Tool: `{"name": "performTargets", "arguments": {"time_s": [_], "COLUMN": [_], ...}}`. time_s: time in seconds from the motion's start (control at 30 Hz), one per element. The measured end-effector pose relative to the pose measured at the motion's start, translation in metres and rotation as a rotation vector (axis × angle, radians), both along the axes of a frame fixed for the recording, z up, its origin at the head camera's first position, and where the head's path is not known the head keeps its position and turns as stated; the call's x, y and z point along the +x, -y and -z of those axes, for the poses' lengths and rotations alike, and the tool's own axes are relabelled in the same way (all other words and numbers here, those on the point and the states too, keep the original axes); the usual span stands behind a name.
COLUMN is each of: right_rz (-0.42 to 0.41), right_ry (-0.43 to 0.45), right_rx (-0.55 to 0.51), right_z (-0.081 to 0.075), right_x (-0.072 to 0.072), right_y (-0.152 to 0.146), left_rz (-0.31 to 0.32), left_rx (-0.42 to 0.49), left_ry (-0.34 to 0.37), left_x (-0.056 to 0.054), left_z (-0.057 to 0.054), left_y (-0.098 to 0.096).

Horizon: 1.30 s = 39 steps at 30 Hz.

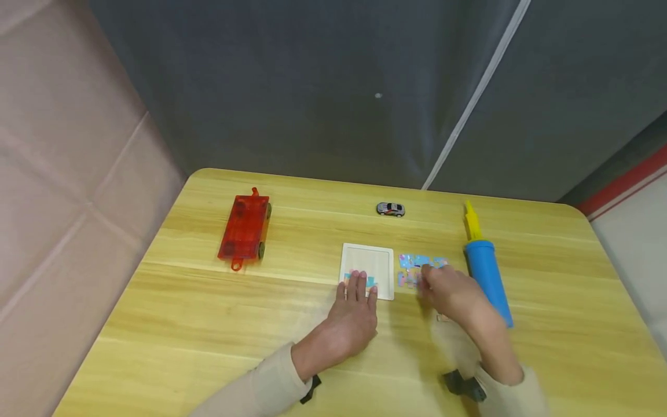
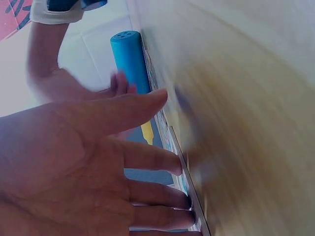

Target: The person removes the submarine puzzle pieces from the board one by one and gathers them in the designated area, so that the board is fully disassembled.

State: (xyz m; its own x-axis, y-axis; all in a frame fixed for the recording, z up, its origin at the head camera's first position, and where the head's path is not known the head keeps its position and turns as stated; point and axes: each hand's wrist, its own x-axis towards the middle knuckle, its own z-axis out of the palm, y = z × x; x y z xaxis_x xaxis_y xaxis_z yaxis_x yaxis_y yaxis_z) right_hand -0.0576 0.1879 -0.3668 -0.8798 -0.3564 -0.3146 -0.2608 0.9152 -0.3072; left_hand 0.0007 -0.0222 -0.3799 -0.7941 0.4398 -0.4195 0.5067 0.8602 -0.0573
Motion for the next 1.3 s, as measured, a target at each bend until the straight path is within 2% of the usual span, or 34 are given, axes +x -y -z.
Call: {"name": "performTargets", "arguments": {"time_s": [0.1,0.17,0.2,0.23,0.33,0.4,0.5,0.57,0.63,0.67,0.8,1.07,1.3], "right_rz": [-0.115,-0.171,-0.185,-0.182,-0.194,-0.204,-0.188,-0.167,-0.122,-0.109,-0.050,0.031,0.015], "right_ry": [-0.152,-0.185,-0.173,-0.140,-0.155,-0.212,-0.255,-0.243,-0.185,-0.167,-0.084,-0.049,-0.072], "right_rx": [-0.113,-0.139,-0.135,-0.124,-0.098,-0.094,-0.120,-0.146,-0.172,-0.176,-0.168,-0.298,-0.358], "right_z": [0.008,0.012,0.014,0.011,0.018,0.034,0.039,0.040,0.028,0.028,0.025,0.034,0.036], "right_x": [0.002,0.003,0.003,0.005,0.006,0.002,0.002,0.001,0.003,0.003,0.001,-0.010,-0.012], "right_y": [0.024,0.040,0.047,0.056,0.068,0.067,0.068,0.068,0.073,0.073,0.076,0.073,0.069], "left_rz": [0.010,0.007,0.003,-0.009,-0.030,-0.037,-0.022,-0.022,-0.044,-0.056,-0.088,0.034,0.025], "left_rx": [0.002,0.020,0.032,0.060,0.103,0.129,0.142,0.157,0.177,0.182,0.187,0.112,0.112], "left_ry": [-0.009,0.006,0.018,0.042,0.087,0.110,0.115,0.114,0.110,0.109,0.110,0.050,0.049], "left_x": [-0.001,-0.003,-0.004,-0.005,-0.008,-0.009,-0.011,-0.012,-0.012,-0.013,-0.014,-0.016,-0.015], "left_z": [0.002,0.003,0.004,0.007,0.006,0.002,-0.008,-0.013,-0.016,-0.017,-0.017,-0.016,-0.014], "left_y": [0.000,0.000,0.001,0.002,0.005,0.008,0.011,0.014,0.017,0.018,0.020,0.020,0.019]}}
